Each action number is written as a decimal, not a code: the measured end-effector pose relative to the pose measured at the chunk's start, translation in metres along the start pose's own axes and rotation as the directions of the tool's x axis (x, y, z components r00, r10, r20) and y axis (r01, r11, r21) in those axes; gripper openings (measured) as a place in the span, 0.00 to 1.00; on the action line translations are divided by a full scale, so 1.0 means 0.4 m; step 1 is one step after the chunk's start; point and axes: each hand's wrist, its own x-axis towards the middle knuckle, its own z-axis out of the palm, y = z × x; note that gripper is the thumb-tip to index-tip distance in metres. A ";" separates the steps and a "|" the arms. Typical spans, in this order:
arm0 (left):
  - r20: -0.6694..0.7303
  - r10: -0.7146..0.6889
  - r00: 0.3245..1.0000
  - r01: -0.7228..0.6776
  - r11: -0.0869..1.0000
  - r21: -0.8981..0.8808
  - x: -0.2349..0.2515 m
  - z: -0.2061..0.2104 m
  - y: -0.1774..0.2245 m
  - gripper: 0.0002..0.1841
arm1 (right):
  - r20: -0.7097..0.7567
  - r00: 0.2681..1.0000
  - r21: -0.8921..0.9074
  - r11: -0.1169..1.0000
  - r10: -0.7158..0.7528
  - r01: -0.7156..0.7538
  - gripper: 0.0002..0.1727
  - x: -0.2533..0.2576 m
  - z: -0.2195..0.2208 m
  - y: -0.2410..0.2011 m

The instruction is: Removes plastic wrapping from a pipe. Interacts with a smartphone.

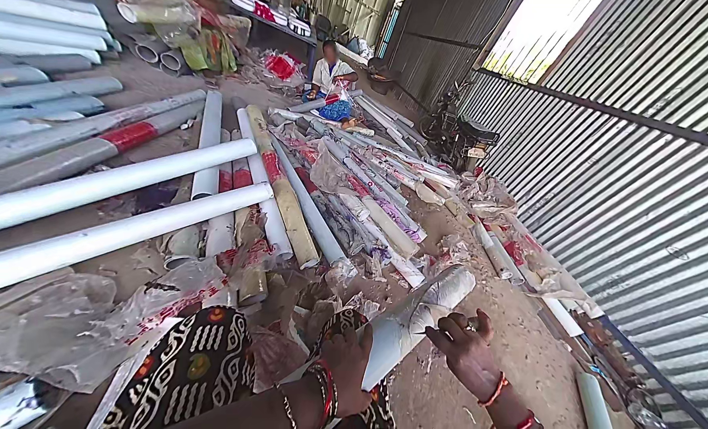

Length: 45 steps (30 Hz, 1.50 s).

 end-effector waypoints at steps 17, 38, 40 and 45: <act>0.011 -0.006 1.000 0.006 1.000 0.000 0.012 -0.007 0.002 0.61 | 0.036 0.993 -0.044 0.992 -0.113 0.115 0.15 0.024 0.041 -0.030; -0.001 0.004 1.000 -0.004 1.000 -0.013 0.016 -0.005 -0.018 0.62 | 0.159 0.987 -0.049 0.999 -0.002 0.009 0.13 -0.038 0.104 0.108; -0.005 0.000 1.000 0.000 1.000 -0.011 0.015 -0.006 -0.017 0.62 | 0.225 0.974 -0.065 0.998 0.030 -0.015 0.14 -0.040 0.090 0.136; 0.000 -0.003 1.000 0.003 1.000 -0.020 0.012 -0.005 -0.013 0.62 | 0.009 0.986 -0.061 0.984 -0.167 0.167 0.15 0.039 0.034 -0.007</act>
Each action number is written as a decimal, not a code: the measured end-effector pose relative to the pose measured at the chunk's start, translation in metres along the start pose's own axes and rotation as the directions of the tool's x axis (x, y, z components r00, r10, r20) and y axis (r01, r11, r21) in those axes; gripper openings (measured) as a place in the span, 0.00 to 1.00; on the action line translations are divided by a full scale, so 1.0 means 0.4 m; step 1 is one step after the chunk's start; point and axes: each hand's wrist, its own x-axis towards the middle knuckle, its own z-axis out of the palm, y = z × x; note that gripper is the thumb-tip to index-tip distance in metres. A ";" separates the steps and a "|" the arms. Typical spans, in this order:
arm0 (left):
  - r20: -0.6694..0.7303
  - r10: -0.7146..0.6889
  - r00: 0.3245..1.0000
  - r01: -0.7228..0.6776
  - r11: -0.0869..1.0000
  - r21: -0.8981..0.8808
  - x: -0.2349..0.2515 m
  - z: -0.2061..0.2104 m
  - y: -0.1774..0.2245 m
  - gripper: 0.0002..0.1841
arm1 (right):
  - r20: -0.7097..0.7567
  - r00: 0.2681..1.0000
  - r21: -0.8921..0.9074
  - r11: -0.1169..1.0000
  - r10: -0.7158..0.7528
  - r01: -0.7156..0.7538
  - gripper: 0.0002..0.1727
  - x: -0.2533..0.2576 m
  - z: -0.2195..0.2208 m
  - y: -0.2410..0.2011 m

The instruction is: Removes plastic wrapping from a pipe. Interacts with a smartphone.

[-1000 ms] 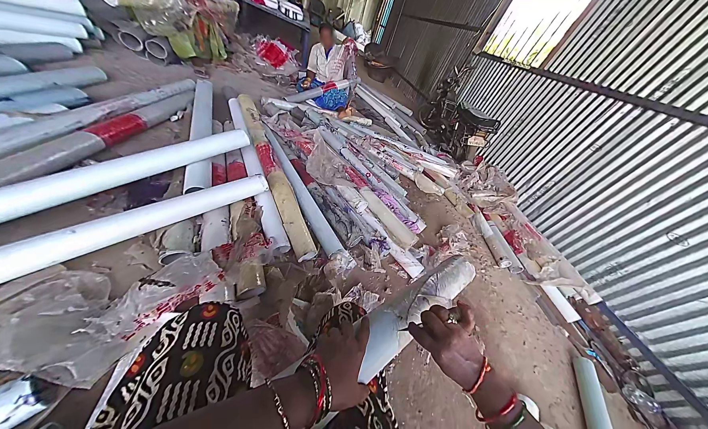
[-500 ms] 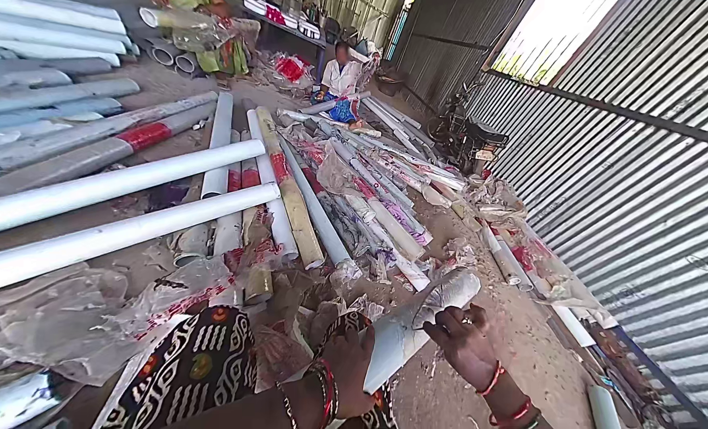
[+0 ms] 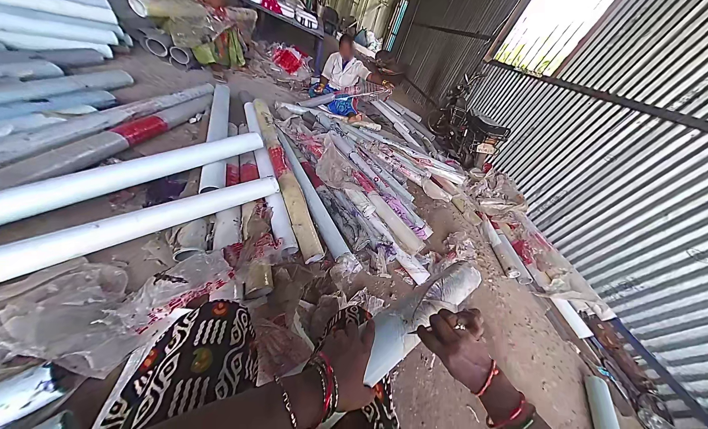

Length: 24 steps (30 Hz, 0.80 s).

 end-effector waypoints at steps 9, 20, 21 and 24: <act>0.009 -0.012 1.000 0.012 1.000 0.011 0.001 -0.009 0.004 0.62 | 0.213 0.967 -0.011 0.990 0.142 -0.143 0.14 -0.070 0.081 0.112; -0.010 -0.005 1.000 0.005 1.000 -0.011 -0.002 -0.002 -0.006 0.61 | 0.006 0.999 0.000 0.999 0.048 -0.048 0.13 -0.037 0.066 0.019; -0.010 -0.008 1.000 0.008 1.000 -0.001 0.000 -0.003 -0.006 0.61 | 0.058 0.995 -0.008 0.996 0.086 -0.085 0.12 -0.058 0.080 0.049; -0.007 -0.010 1.000 0.010 1.000 0.005 0.000 -0.004 -0.009 0.62 | 0.235 0.959 -0.006 0.986 0.161 -0.164 0.16 -0.082 0.085 0.119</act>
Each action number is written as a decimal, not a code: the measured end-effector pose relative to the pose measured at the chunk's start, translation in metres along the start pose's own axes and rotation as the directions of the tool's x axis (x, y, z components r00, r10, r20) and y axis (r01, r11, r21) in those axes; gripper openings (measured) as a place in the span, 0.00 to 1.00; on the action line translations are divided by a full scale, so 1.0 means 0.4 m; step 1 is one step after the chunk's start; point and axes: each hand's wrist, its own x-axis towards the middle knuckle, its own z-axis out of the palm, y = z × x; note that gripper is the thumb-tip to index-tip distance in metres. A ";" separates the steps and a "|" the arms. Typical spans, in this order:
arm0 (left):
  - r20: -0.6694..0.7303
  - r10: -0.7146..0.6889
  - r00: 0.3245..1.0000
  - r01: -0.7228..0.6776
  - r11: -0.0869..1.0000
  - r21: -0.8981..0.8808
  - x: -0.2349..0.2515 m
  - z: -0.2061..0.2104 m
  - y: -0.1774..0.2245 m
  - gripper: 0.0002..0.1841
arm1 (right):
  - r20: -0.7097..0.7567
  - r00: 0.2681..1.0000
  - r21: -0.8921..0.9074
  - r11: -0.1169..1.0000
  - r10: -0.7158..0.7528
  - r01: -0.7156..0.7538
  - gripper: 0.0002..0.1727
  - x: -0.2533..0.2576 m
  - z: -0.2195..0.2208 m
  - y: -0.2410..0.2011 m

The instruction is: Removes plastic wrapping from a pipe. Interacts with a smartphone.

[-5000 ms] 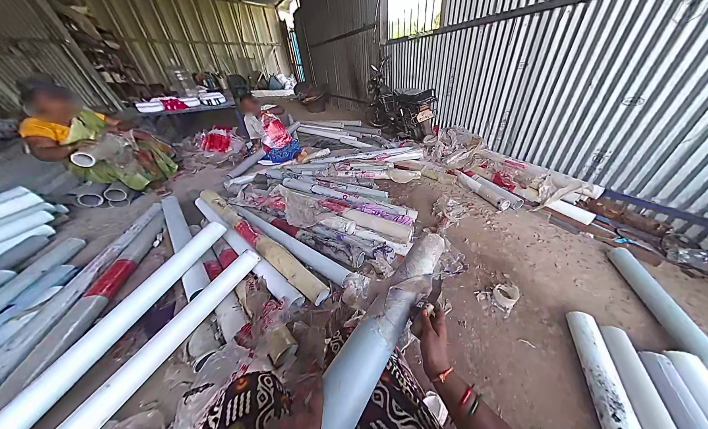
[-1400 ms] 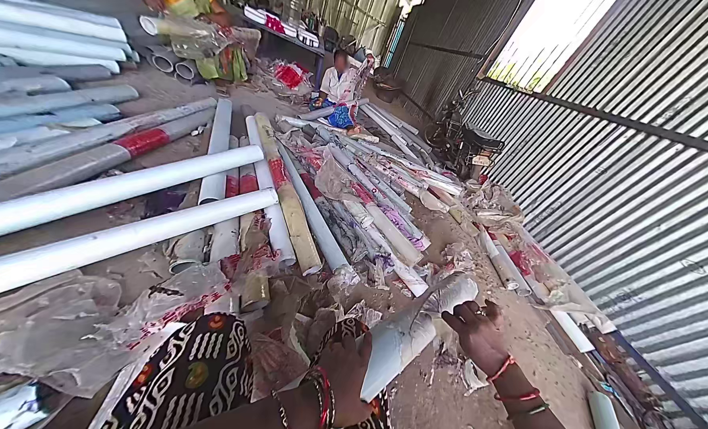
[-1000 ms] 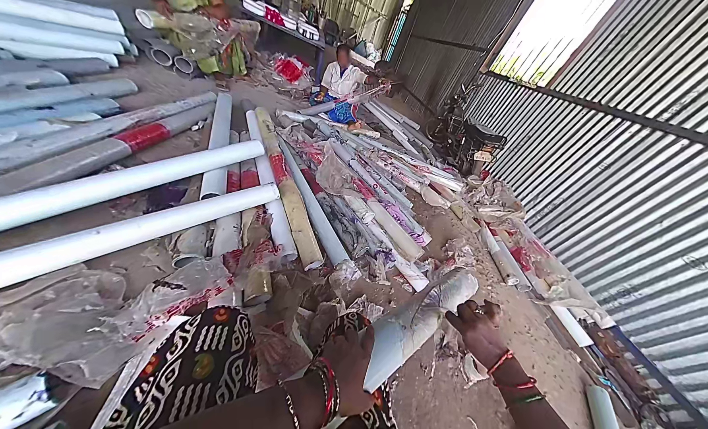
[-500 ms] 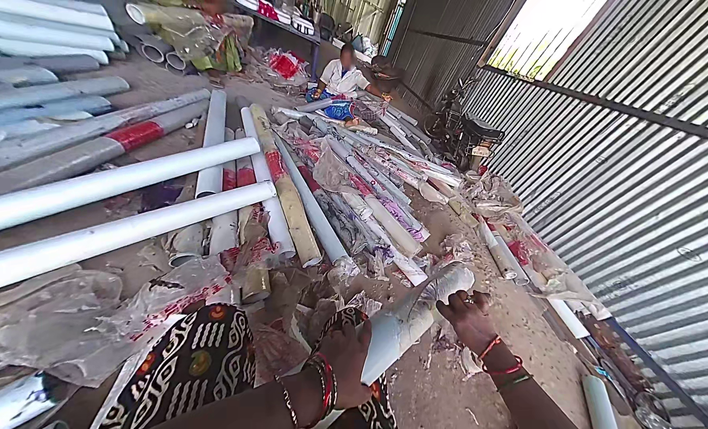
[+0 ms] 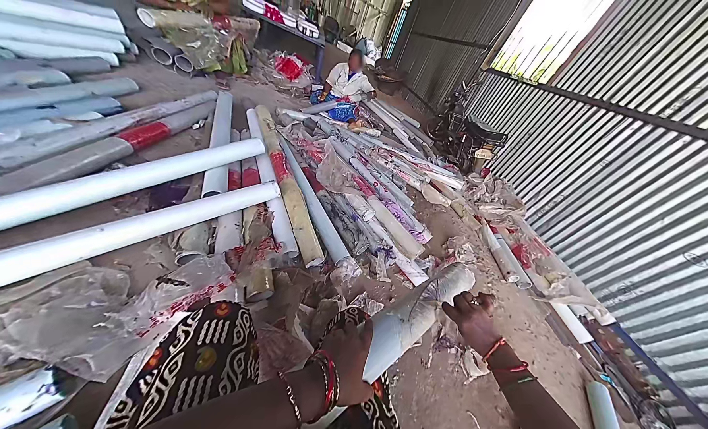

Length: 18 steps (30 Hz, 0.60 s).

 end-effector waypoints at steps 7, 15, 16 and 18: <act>0.000 0.011 1.000 -0.011 1.000 -0.021 -0.007 0.002 0.005 0.61 | -0.259 0.949 0.000 0.983 -0.178 0.184 0.14 0.054 -0.071 -0.153; 0.000 0.001 1.000 -0.001 1.000 -0.004 0.000 -0.005 0.002 0.62 | -0.003 1.000 0.042 0.999 -0.029 0.029 0.15 0.039 -0.011 -0.006; 0.001 0.003 1.000 -0.003 1.000 -0.012 -0.003 -0.008 0.002 0.61 | -0.043 0.998 0.029 0.998 -0.048 0.049 0.15 0.046 -0.024 -0.016; 0.001 0.004 1.000 -0.004 1.000 -0.020 -0.009 -0.010 0.003 0.61 | -0.167 0.979 0.014 0.993 -0.115 0.119 0.13 0.059 -0.053 -0.070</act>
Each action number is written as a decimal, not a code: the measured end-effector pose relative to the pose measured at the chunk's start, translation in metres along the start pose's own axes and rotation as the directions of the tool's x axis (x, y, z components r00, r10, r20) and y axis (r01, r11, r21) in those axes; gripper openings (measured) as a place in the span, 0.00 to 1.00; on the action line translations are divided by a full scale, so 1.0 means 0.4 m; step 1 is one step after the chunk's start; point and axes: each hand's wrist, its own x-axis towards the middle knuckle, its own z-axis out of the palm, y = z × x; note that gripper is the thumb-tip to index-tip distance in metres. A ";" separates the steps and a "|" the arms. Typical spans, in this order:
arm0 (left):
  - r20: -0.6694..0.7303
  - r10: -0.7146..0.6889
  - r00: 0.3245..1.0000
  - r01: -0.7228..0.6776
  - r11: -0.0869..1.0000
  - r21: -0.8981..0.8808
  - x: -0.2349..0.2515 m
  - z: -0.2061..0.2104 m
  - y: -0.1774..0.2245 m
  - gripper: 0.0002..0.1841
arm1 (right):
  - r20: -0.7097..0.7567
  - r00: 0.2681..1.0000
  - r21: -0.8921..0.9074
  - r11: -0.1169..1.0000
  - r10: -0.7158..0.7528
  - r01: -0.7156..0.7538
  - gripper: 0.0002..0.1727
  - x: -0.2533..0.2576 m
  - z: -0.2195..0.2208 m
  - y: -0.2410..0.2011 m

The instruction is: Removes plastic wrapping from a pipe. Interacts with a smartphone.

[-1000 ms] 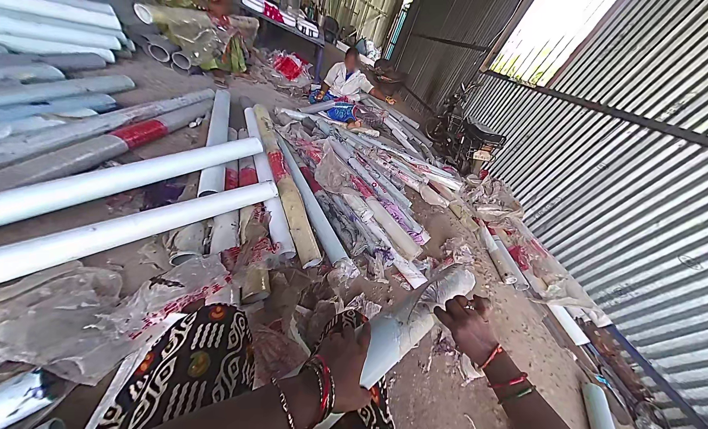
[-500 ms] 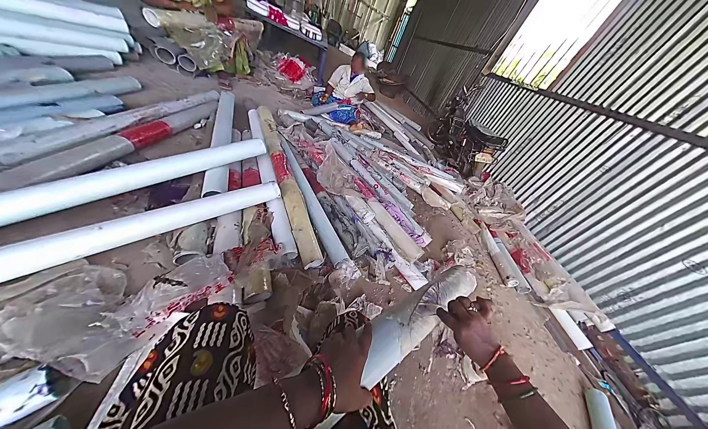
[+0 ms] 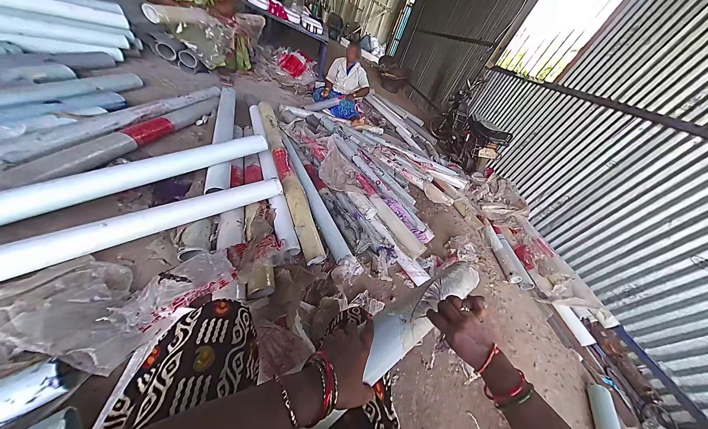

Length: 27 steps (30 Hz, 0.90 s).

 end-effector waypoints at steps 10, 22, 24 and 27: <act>0.007 -0.018 1.000 0.018 0.999 0.030 0.000 0.006 0.005 0.62 | 0.070 0.996 -0.012 0.999 0.049 -0.048 0.12 -0.041 0.067 0.064; 0.007 -0.022 1.000 0.022 1.000 0.021 0.009 0.006 0.009 0.61 | 0.156 0.988 -0.005 1.000 0.016 -0.015 0.12 -0.012 0.033 0.061; -0.001 -0.021 1.000 0.021 1.000 0.020 0.006 0.005 0.005 0.61 | 0.140 0.990 -0.020 1.000 0.015 -0.013 0.11 0.005 0.011 0.053; 0.007 -0.011 1.000 0.011 1.000 0.001 0.006 0.007 0.003 0.62 | -0.001 0.998 -0.007 0.998 -0.069 0.069 0.12 0.037 -0.020 -0.032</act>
